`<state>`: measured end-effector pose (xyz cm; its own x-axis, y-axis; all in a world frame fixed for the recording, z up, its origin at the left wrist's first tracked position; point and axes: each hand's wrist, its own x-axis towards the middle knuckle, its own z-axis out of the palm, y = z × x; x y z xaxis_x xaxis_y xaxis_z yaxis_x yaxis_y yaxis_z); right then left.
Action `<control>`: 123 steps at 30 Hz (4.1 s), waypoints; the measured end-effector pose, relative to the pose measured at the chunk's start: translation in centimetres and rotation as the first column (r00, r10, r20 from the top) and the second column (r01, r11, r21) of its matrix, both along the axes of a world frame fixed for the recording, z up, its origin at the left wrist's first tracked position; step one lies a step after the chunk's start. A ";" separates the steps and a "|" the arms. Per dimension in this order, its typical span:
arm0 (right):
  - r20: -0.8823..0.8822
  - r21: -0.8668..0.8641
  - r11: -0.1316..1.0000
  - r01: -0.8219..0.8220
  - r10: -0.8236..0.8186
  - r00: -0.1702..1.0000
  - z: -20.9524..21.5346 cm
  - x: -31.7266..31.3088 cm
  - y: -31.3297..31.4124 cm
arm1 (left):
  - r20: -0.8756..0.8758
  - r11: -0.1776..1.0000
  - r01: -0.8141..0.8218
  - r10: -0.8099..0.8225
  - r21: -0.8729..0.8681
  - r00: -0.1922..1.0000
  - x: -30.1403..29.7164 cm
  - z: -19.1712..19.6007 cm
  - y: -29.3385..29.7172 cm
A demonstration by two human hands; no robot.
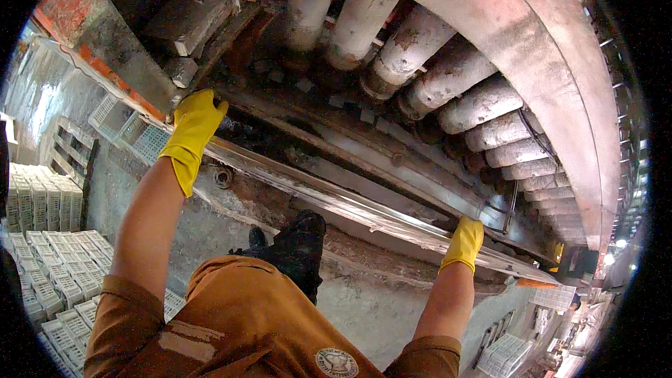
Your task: The person repeatedly places small white rectangular tiles onto a moving conveyor belt of a large industrial machine. The tiles are fed into the machine's rollers, and the person maintains a steady rhythm, ensuring the tiles are properly positioned as they enter the processing area.
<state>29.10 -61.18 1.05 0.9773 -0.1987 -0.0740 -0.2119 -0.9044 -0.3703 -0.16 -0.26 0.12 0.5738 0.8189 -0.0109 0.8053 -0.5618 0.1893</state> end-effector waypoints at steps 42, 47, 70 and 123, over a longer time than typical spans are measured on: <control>0.007 0.259 0.966 -0.009 0.007 1.000 0.2 -1.3 0.2 | 0.073 0.999 0.009 -0.011 0.035 0.997 -0.2 -1.5 0.8; -0.048 0.233 0.970 0.065 -0.056 0.997 0.6 -1.2 0.9 | 0.073 0.998 -0.002 -0.003 0.062 0.997 0.0 -1.7 0.6; 0.039 0.219 0.975 0.024 -0.033 0.999 0.3 -1.7 1.5 | -0.005 1.000 -0.020 0.020 0.015 1.000 0.0 -2.3 1.5; 0.070 0.131 0.991 -0.026 0.017 0.997 -0.2 0.7 0.4 | -0.051 1.000 0.012 -0.013 -0.018 0.999 1.1 0.7 1.2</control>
<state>29.79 -60.80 0.88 0.9848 -0.1709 -0.0309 -0.1634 -0.8510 -0.4991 0.92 0.96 0.85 0.5820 0.8114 -0.0544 0.8074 -0.5685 0.1580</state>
